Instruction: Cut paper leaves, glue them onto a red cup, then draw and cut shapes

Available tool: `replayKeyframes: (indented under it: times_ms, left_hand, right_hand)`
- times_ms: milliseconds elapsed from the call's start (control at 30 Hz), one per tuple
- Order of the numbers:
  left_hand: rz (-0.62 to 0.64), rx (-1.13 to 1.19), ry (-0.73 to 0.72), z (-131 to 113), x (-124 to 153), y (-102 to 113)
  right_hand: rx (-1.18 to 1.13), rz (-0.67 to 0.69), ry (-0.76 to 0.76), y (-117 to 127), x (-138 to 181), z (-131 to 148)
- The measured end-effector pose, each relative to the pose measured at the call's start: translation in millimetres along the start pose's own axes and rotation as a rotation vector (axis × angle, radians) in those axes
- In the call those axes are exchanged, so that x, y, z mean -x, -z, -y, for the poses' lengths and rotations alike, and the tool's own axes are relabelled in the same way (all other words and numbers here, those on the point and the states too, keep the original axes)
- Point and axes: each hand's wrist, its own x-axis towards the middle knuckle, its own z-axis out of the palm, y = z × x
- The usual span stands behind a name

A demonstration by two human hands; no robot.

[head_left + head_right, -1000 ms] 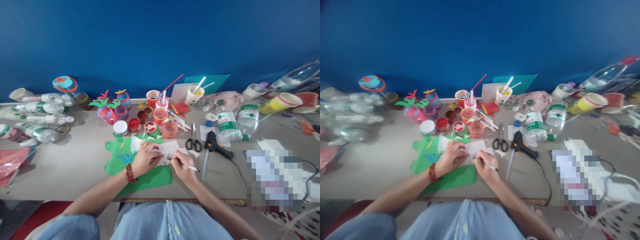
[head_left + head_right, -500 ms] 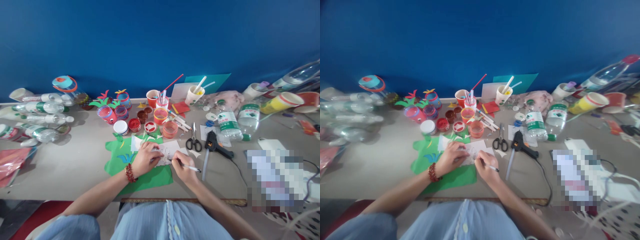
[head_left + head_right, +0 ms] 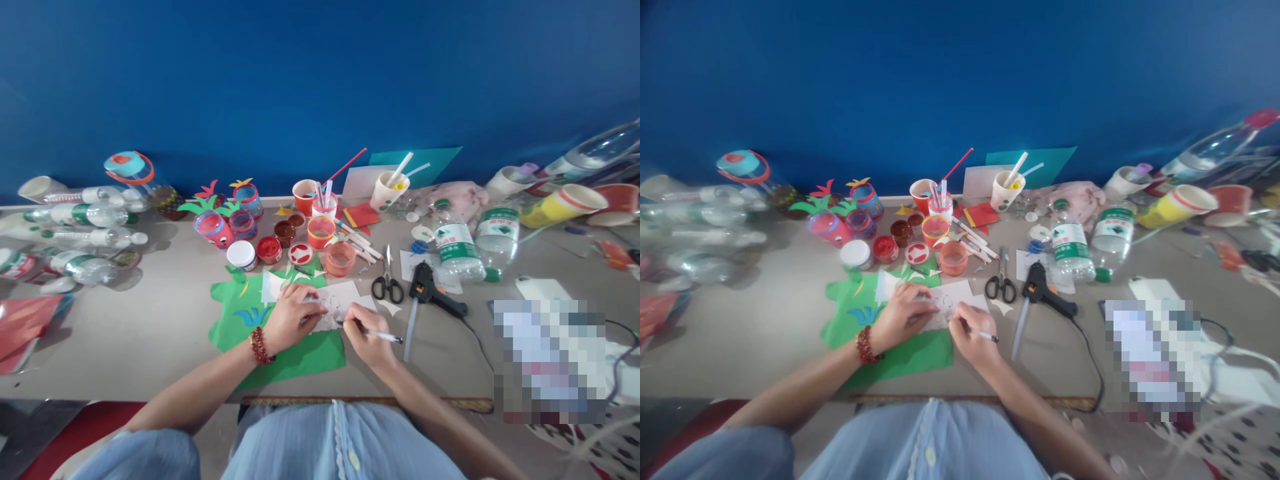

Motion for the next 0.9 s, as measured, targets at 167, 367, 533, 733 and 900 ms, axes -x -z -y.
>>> replayKeyframes:
  times_ms: [167,367,533,733,900]
  left_hand:
    - [-0.003,0.001,-0.002,-1.2,-0.9,1.5]
    - [0.006,-0.002,0.008,-1.4,-1.0,1.4]
    - [0.000,0.005,0.004,-1.2,-0.7,0.6]
    - [0.009,0.001,0.011,-1.1,-0.8,0.8]
    - [0.005,-0.001,0.009,-0.9,-0.1,1.2]
  right_hand:
    - [-0.001,0.002,-0.002,0.4,-0.5,1.7]
    - [0.012,0.016,-0.004,0.8,-1.1,2.0]
    - [0.005,0.017,-0.002,1.6,-1.3,3.4]
    - [-0.009,0.019,-0.006,2.0,-1.4,4.0]
    - [-0.015,-0.003,-0.004,0.5,-1.2,2.4]
